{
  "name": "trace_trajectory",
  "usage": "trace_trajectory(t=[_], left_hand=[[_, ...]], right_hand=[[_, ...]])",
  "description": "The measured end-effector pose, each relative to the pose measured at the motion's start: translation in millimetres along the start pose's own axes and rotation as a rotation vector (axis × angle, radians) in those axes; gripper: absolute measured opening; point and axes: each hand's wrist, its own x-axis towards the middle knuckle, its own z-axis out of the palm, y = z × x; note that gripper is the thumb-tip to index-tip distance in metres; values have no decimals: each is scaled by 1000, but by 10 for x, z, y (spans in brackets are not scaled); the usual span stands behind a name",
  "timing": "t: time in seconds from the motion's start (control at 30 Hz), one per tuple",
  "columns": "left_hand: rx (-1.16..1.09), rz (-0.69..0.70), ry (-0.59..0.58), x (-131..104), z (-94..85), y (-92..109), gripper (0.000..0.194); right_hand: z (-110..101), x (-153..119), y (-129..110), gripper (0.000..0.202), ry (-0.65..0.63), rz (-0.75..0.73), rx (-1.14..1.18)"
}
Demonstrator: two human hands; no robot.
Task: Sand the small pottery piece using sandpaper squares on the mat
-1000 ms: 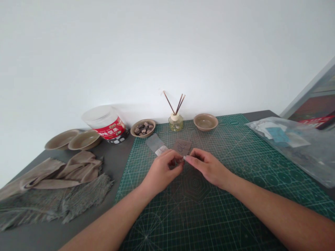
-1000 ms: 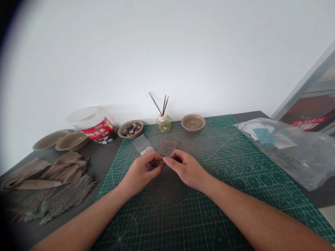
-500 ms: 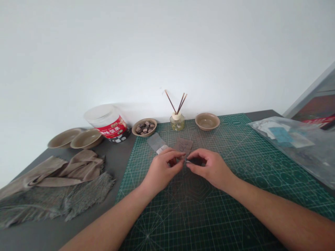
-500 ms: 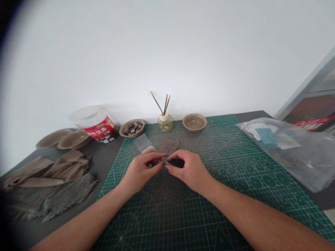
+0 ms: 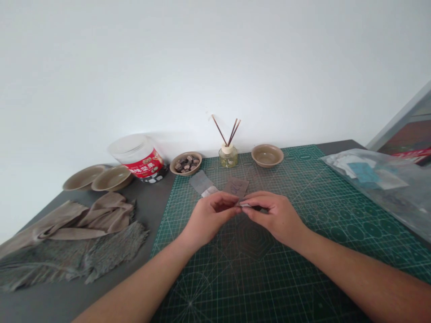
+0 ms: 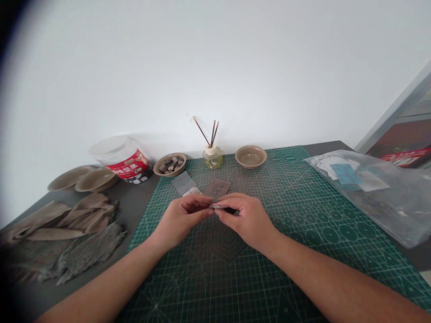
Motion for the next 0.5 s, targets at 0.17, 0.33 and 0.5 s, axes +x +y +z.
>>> trace_trajectory(t=[0.17,0.33,0.5], left_hand=[[6,23,-34,-14,-31,10,20],[34,6,-55,-15,-49,6,20],[-11,-26,-68,-7,-57,12,21]], right_hand=[[-9,-14,-12,18,-17,-53,-18],[5,-25,-13,20,-13,-88,-47],[13,-28,-14,18,-35,-42,-3]])
